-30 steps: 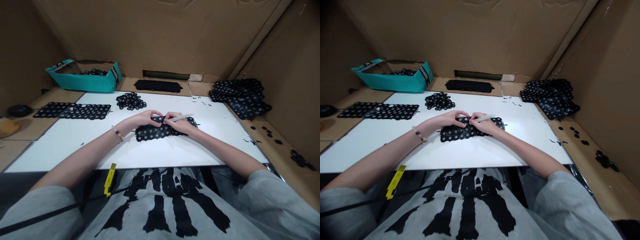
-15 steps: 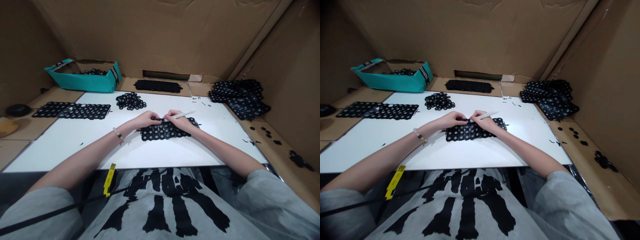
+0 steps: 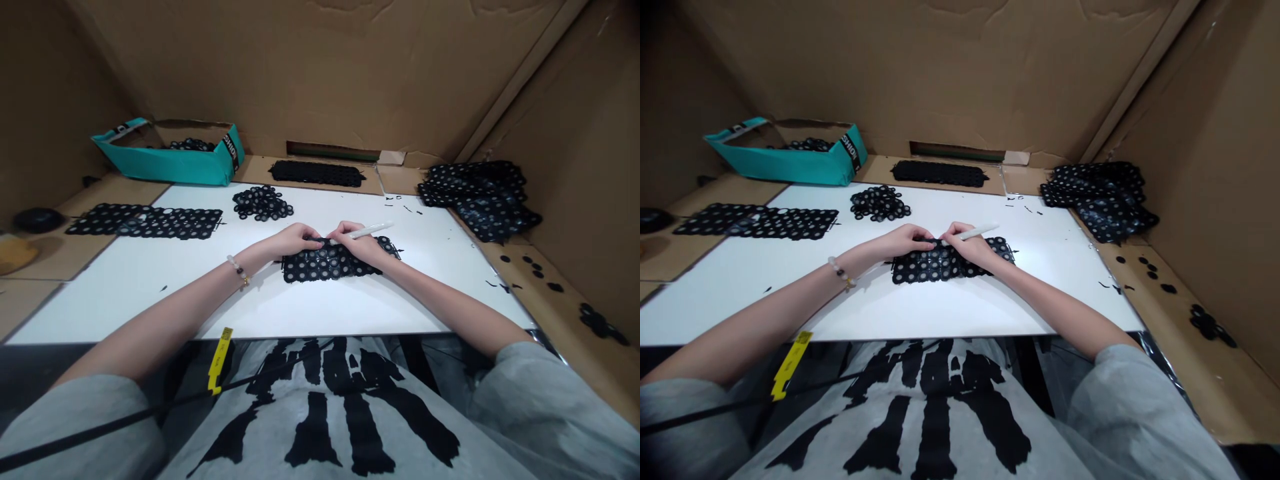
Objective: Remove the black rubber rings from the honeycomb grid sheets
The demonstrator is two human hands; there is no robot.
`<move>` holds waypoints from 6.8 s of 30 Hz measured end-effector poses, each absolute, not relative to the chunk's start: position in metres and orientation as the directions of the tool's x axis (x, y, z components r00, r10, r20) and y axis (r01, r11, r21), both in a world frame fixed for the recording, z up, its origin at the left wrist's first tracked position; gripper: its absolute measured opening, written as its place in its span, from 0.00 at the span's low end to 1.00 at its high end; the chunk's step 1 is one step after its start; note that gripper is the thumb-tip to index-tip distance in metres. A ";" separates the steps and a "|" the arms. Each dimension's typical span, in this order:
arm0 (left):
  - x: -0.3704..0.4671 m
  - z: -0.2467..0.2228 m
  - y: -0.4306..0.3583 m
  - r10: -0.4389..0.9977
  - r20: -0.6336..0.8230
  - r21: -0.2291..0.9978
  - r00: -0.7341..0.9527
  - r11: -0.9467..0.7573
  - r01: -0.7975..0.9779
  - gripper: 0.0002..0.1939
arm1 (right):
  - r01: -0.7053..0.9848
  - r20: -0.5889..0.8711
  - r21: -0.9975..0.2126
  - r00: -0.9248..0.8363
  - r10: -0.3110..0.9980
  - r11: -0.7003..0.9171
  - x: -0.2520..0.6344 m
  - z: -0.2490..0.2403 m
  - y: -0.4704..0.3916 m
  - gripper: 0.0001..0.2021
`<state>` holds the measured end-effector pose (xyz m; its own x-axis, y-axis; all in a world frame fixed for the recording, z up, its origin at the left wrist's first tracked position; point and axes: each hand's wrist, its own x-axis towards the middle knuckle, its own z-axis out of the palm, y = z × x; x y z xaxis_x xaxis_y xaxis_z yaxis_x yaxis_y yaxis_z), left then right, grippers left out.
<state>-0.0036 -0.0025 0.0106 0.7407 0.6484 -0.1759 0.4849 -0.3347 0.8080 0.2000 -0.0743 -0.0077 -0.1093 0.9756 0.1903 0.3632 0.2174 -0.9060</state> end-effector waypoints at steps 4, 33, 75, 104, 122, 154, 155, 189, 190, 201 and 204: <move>-0.008 0.011 0.005 0.604 -0.211 0.827 0.769 -0.308 0.469 0.19 | 0.491 0.272 -0.819 -0.119 0.955 0.295 0.193 -0.008 -0.079 0.09; -0.004 0.014 0.000 0.681 -0.144 0.756 0.718 -0.393 0.524 0.31 | 0.386 0.229 -0.881 -0.154 0.961 0.272 0.197 -0.009 -0.077 0.09; -0.008 0.017 0.006 0.623 -0.104 0.671 0.775 -0.531 0.517 0.18 | 0.505 0.016 -0.845 -0.307 0.952 0.177 0.257 0.027 -0.062 0.24; -0.007 0.018 0.004 0.640 -0.119 0.658 0.759 -0.521 0.543 0.16 | 0.419 -0.523 -0.826 -0.324 0.788 -0.376 0.335 0.058 -0.063 0.26; -0.002 0.013 -0.004 0.648 -0.116 0.717 0.753 -0.470 0.515 0.19 | 0.374 0.116 -0.922 0.013 0.993 0.103 0.261 0.034 -0.059 0.31; 0.000 0.012 -0.007 0.689 -0.163 0.816 0.706 -0.307 0.489 0.19 | 0.325 0.013 -0.945 -0.112 0.994 0.048 0.211 0.000 -0.075 0.04; 0.000 0.012 -0.007 0.690 -0.165 0.818 0.704 -0.303 0.489 0.19 | 0.330 0.019 -0.942 -0.116 0.993 0.057 0.212 0.001 -0.075 0.05; -0.008 0.008 0.010 0.544 -0.294 0.905 0.786 -0.106 0.411 0.20 | 0.600 0.134 -0.793 -0.002 0.991 0.109 0.194 0.005 -0.088 0.07; -0.009 0.010 0.011 0.527 -0.294 0.899 0.798 -0.132 0.418 0.21 | 0.599 0.146 -0.792 -0.003 0.989 0.119 0.194 0.004 -0.087 0.07; -0.001 0.012 -0.001 0.650 -0.118 0.718 0.751 -0.466 0.516 0.22 | 0.414 0.040 -0.905 -0.153 0.987 0.101 0.210 0.003 -0.079 0.05; -0.001 0.008 -0.001 0.687 -0.127 0.741 0.715 -0.414 0.529 0.23 | 0.474 0.050 -0.873 -0.151 0.987 0.116 0.209 0.005 -0.082 0.06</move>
